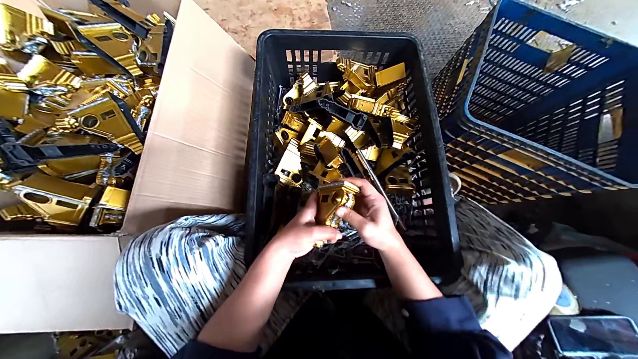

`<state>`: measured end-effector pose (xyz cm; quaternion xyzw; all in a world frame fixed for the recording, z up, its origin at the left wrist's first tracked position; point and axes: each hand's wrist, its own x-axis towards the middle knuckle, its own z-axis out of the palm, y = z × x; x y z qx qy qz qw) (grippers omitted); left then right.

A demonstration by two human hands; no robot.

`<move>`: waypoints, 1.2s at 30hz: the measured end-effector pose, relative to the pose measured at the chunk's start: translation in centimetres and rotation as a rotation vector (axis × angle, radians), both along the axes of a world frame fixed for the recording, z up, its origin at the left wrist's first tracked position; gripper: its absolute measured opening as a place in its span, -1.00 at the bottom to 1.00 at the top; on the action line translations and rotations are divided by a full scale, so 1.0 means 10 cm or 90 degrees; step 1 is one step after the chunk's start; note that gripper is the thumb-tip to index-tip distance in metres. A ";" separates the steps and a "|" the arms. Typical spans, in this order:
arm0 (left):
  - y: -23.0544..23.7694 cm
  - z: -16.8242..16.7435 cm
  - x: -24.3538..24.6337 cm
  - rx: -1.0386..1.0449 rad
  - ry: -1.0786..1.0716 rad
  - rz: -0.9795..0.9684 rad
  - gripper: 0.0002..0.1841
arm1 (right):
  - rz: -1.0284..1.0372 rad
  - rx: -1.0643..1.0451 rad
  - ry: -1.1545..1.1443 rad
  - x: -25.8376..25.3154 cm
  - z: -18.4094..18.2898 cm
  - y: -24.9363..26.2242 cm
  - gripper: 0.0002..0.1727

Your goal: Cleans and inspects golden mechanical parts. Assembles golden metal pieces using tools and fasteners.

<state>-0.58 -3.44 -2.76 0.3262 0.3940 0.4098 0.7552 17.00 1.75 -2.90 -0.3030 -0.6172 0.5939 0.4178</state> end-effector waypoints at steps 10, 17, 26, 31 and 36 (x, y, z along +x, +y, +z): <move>0.38 0.93 -1.21 0.167 0.186 0.834 -0.28 | 0.213 0.183 -0.667 -0.49 -0.07 0.10 -0.62; 0.24 0.83 -1.08 0.234 0.393 0.537 -0.25 | 0.244 0.407 -0.707 -0.66 -0.20 0.22 -0.60; 0.20 0.04 -0.12 0.097 1.193 -0.142 -0.54 | 0.139 0.195 -0.682 -0.44 -0.16 0.25 -0.78; 0.25 -0.11 0.03 0.192 1.254 -0.160 -0.53 | 0.160 0.089 -0.660 -0.27 -0.21 0.21 -0.83; 0.30 -0.12 0.05 0.204 1.251 -0.124 -0.77 | 0.270 -0.021 -0.930 -0.54 -0.25 0.03 -0.70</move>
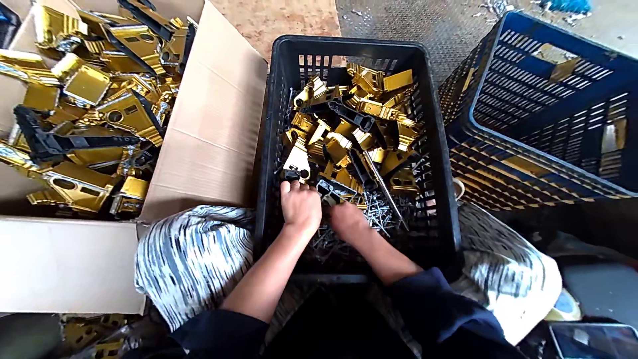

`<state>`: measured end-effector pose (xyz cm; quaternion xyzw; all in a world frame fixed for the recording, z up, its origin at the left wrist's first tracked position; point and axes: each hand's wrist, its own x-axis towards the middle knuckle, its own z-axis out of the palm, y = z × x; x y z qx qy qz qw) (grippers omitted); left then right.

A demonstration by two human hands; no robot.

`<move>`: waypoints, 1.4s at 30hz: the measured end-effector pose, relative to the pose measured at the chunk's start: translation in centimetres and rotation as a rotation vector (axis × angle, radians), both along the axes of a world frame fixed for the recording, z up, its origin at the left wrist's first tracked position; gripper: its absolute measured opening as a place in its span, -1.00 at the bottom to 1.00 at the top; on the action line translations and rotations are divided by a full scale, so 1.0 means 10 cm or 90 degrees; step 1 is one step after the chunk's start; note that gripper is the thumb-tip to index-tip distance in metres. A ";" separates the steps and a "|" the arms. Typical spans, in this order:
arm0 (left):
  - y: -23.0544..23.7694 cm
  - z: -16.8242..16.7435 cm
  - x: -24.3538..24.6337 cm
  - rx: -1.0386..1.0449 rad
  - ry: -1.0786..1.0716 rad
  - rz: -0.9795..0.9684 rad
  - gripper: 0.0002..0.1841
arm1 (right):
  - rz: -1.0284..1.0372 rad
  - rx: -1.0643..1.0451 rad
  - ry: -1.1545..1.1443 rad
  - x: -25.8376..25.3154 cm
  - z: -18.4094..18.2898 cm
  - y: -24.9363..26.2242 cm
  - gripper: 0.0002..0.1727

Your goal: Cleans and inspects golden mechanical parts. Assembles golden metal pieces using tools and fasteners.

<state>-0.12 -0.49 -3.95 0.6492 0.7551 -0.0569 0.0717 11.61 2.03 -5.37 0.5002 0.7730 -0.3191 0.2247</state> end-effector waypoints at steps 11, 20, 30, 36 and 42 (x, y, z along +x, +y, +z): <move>-0.20 0.51 -0.57 0.191 -1.044 0.189 -0.26 | -0.226 -0.069 0.534 0.82 0.65 0.07 -0.85; -0.11 0.33 -0.12 0.065 -1.372 0.324 -0.49 | -0.496 -0.194 0.903 0.82 0.67 -0.19 -0.72; -0.04 0.12 0.05 -0.025 -1.186 0.343 -0.46 | -0.156 0.516 0.615 0.58 0.27 -0.23 -0.85; -0.03 0.20 0.04 0.048 -1.190 0.544 -0.66 | -0.267 0.244 0.692 0.76 0.41 -0.19 -0.89; -0.08 0.25 -0.02 -0.099 -1.277 0.349 -0.60 | -0.275 0.163 0.714 0.69 0.36 -0.22 -0.92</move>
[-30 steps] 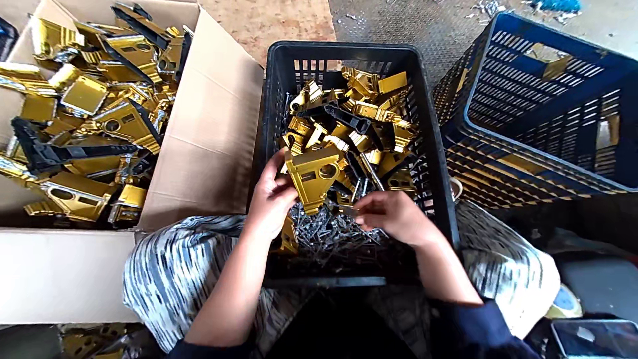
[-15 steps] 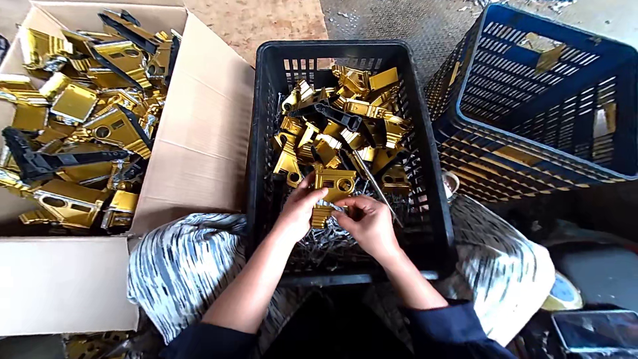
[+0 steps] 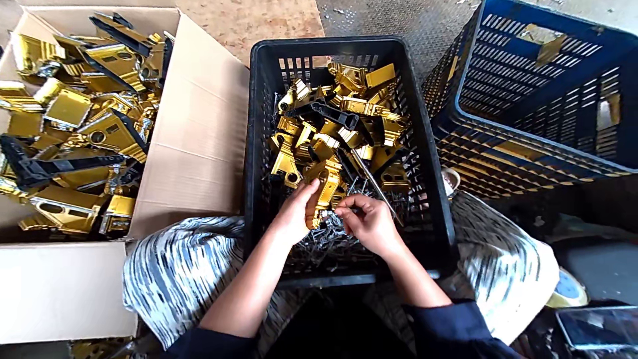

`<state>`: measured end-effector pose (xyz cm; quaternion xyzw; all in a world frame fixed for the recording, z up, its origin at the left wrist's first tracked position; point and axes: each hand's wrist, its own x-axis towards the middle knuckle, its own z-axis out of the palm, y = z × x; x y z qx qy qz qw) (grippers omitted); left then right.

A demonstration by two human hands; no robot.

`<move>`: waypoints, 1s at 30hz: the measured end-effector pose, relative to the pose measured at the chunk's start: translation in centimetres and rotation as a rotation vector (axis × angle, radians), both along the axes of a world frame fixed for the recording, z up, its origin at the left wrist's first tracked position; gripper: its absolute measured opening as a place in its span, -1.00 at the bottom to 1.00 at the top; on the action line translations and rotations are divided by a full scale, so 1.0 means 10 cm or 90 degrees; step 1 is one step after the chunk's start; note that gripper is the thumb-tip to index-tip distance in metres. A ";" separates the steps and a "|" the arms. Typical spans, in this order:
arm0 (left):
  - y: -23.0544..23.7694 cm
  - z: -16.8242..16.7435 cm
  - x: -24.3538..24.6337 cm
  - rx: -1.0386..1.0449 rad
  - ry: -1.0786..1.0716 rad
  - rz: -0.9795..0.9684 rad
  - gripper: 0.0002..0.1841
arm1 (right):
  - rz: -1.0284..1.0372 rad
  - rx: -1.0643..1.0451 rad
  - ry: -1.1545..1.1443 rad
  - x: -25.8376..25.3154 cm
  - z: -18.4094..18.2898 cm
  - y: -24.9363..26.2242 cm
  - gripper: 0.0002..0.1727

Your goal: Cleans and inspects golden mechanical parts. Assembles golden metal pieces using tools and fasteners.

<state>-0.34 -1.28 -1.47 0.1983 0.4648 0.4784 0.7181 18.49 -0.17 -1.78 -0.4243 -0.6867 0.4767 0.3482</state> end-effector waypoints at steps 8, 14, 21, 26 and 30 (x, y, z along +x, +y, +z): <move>-0.08 -0.01 -0.04 0.114 0.209 -0.210 0.07 | 0.001 0.510 -0.155 -0.02 -0.08 -0.03 -0.82; -0.12 -0.02 0.01 0.158 0.419 -0.174 0.04 | -0.066 0.578 -0.131 -0.03 -0.18 -0.04 -0.72; -0.10 0.10 -0.16 0.139 0.322 -0.334 0.06 | -0.062 0.311 -0.030 0.01 -0.19 0.00 -0.15; -0.11 0.01 -0.18 0.127 0.208 -0.350 0.04 | 0.019 0.111 0.053 0.02 -0.18 0.07 -0.26; -0.09 0.05 -0.11 0.080 0.203 -0.173 -0.04 | 0.051 0.059 -0.213 0.20 -0.05 0.39 -0.38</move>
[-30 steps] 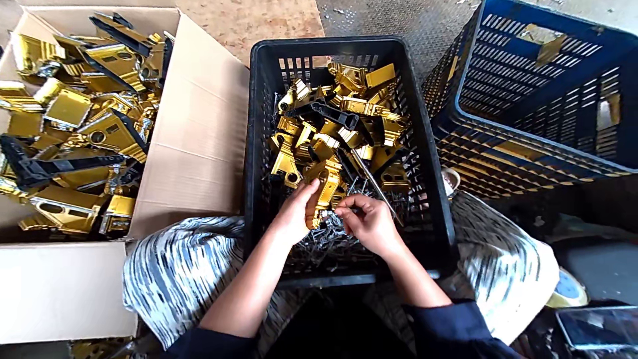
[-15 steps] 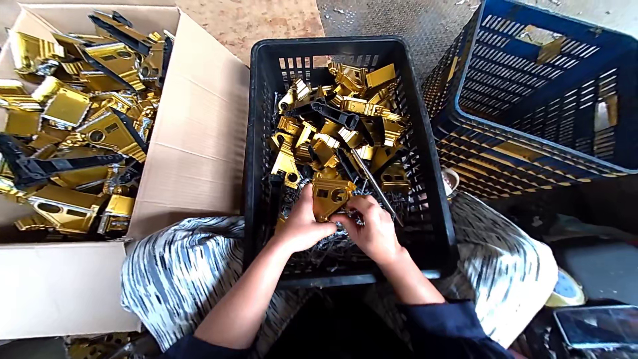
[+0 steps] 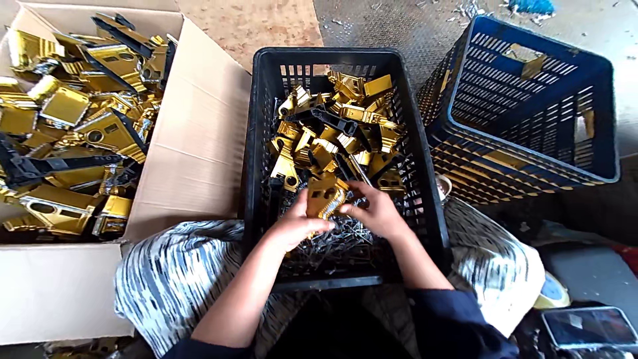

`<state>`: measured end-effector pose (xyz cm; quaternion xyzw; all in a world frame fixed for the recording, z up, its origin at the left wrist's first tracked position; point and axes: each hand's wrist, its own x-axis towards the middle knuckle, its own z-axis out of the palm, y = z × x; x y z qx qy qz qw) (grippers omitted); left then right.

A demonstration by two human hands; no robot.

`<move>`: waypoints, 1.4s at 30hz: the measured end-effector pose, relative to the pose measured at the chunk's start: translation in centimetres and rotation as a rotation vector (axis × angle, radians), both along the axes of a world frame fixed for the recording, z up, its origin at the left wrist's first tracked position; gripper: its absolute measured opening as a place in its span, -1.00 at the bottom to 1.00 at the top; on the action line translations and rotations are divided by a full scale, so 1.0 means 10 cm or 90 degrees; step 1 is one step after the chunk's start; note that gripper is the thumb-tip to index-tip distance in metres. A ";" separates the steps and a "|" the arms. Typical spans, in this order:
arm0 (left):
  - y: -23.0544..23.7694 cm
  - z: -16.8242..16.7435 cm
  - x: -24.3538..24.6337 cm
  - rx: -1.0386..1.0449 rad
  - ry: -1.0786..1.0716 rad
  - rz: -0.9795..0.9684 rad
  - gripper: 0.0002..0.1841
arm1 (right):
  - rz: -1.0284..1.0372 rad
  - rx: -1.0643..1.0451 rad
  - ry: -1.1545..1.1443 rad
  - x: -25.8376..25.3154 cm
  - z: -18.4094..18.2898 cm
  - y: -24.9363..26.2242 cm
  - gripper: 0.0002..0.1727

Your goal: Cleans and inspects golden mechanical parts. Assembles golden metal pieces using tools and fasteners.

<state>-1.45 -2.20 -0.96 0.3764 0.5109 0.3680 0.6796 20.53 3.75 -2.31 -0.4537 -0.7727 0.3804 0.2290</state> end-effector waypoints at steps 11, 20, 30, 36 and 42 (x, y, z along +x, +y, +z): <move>0.19 0.07 -0.12 -0.037 -0.096 0.431 -0.45 | 0.078 0.150 -0.324 0.04 -0.29 0.28 -0.89; 0.12 -0.03 -0.10 0.245 0.376 0.231 -0.72 | -0.092 -0.322 0.278 0.10 0.23 -0.06 -0.57; 0.10 -0.04 -0.01 0.165 0.159 0.105 -0.76 | -0.042 0.094 0.266 0.00 0.19 -0.02 -0.78; 0.05 -0.08 0.07 0.157 0.165 0.104 -0.63 | -0.008 0.266 0.151 -0.13 0.03 -0.07 -0.78; 0.11 -0.05 0.04 0.206 0.255 0.220 -0.69 | 0.008 0.130 0.080 -0.10 0.07 -0.14 -0.56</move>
